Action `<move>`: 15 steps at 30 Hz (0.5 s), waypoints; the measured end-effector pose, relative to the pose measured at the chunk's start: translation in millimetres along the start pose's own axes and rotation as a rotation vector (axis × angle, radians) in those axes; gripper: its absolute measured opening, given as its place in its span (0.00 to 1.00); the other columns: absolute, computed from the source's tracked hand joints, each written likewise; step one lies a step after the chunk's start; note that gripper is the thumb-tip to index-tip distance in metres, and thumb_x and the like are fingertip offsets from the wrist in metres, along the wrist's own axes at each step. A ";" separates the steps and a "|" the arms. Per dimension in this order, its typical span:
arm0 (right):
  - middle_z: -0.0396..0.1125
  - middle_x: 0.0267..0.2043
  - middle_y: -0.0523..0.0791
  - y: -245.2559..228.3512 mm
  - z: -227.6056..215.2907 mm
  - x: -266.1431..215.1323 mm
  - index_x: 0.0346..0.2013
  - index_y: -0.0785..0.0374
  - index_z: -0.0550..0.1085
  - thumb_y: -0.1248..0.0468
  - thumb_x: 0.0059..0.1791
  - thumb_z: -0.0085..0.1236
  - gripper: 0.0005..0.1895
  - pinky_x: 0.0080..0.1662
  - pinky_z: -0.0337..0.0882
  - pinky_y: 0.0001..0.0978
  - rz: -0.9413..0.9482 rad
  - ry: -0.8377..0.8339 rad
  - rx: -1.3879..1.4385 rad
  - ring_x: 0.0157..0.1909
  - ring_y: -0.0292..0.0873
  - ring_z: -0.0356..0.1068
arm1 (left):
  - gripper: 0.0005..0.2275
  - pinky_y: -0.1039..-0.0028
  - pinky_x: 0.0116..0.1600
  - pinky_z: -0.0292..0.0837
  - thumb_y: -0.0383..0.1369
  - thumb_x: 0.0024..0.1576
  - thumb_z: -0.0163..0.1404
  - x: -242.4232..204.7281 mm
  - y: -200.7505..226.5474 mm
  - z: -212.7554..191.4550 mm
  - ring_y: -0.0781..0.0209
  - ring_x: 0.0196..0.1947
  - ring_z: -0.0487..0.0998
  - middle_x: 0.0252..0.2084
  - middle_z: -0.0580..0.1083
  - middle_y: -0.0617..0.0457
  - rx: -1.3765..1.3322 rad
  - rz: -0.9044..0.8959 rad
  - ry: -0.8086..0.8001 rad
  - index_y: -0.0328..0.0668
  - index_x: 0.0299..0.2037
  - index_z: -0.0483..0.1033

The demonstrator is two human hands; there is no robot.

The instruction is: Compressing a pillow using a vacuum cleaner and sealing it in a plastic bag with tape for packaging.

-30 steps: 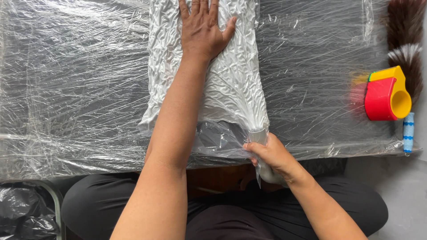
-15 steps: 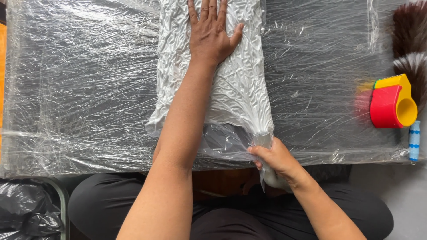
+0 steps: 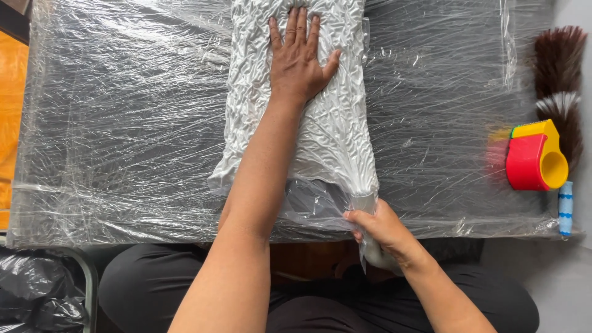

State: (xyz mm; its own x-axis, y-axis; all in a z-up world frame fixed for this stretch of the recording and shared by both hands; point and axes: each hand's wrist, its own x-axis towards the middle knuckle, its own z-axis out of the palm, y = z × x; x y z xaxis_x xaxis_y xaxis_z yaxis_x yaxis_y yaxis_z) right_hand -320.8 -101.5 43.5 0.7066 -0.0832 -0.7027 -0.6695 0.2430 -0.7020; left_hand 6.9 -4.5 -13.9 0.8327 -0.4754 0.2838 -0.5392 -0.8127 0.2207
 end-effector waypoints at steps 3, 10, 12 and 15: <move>0.66 0.23 0.50 2.3 -1.2 0.7 0.38 0.74 0.73 0.73 0.45 0.56 0.08 0.24 0.64 0.31 -0.036 -0.030 0.016 0.21 0.40 0.61 | 0.37 0.44 0.73 0.17 0.60 0.64 0.25 -0.3 0.5 -0.6 0.50 0.77 0.40 0.77 0.50 0.40 0.010 -0.005 -0.004 0.38 0.74 0.54; 0.65 0.23 0.50 6.5 -3.2 5.1 0.41 0.74 0.72 0.73 0.45 0.57 0.11 0.23 0.63 0.32 -0.023 -0.023 0.027 0.21 0.40 0.61 | 0.37 0.45 0.74 0.16 0.61 0.62 0.24 1.5 -1.2 -0.5 0.53 0.77 0.38 0.77 0.49 0.43 0.031 -0.017 -0.022 0.41 0.74 0.54; 0.65 0.22 0.51 9.9 -5.9 6.5 0.40 0.75 0.73 0.73 0.45 0.57 0.10 0.23 0.63 0.32 -0.054 -0.038 0.016 0.20 0.41 0.61 | 0.37 0.45 0.74 0.16 0.60 0.62 0.25 1.0 0.6 -1.5 0.53 0.77 0.39 0.77 0.49 0.43 0.021 -0.020 -0.036 0.40 0.74 0.53; 0.64 0.20 0.51 9.3 -5.8 6.1 0.38 0.74 0.73 0.72 0.45 0.56 0.08 0.23 0.63 0.33 -0.027 -0.019 0.000 0.20 0.41 0.61 | 0.37 0.46 0.74 0.17 0.60 0.61 0.22 1.1 2.8 -8.0 0.52 0.77 0.38 0.77 0.48 0.44 0.014 -0.029 -0.074 0.41 0.74 0.53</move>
State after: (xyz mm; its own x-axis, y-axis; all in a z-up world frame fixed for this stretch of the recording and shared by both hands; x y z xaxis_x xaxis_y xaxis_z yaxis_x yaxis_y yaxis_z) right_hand -324.0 -105.4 32.0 0.7288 -0.0718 -0.6810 -0.6499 0.2405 -0.7209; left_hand 5.3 -4.6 -5.5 0.8553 -0.4746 0.2079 -0.5133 -0.8310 0.2146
